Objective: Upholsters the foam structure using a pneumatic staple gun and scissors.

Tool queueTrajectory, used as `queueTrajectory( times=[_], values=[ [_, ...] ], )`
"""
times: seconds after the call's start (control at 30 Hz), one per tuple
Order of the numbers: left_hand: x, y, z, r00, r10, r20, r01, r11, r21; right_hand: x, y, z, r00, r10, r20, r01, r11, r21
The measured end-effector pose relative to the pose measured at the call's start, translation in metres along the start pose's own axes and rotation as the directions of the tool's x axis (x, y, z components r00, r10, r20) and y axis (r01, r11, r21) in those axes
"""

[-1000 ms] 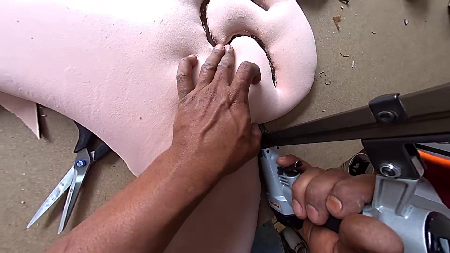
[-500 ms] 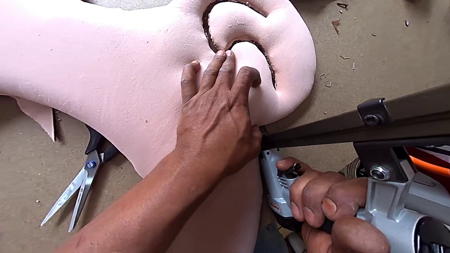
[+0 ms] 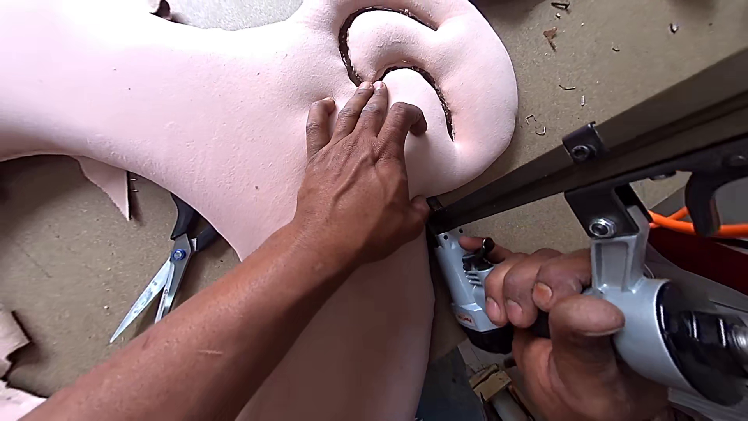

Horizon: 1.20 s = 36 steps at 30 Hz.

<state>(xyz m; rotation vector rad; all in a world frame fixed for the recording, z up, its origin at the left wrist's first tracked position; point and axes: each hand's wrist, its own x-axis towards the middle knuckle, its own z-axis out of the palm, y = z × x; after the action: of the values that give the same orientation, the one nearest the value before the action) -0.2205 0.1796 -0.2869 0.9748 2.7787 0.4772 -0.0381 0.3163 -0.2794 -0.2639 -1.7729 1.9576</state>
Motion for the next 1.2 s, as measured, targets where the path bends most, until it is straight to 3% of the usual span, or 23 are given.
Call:
queueTrajectory(
  times=[0.27,0.53,0.83,1.03,1.2],
  values=[
    [0.001,-0.004,0.000,0.999,0.021,-0.027,-0.021,1.000,-0.001,0.006,-0.009,-0.012,0.996,0.043,0.074,-0.048,0.997,0.068],
    [0.003,-0.019,-0.012,0.997,0.065,0.045,-0.059,0.991,-0.119,0.010,-0.005,-0.011,0.995,0.038,0.088,-0.048,0.992,0.115],
    [-0.001,-0.009,0.008,0.990,0.037,-0.134,-0.044,0.998,-0.050,0.017,0.000,-0.008,0.993,0.029,0.115,-0.051,0.979,0.197],
    [-0.001,-0.006,0.010,0.988,0.019,-0.155,-0.028,0.998,-0.058,0.018,-0.012,0.010,0.990,0.089,0.108,-0.102,0.987,0.121],
    [-0.001,-0.006,0.010,0.989,0.011,-0.149,-0.020,0.998,-0.056,0.017,-0.008,0.010,0.992,0.055,0.110,-0.068,0.990,0.122]
  ],
)
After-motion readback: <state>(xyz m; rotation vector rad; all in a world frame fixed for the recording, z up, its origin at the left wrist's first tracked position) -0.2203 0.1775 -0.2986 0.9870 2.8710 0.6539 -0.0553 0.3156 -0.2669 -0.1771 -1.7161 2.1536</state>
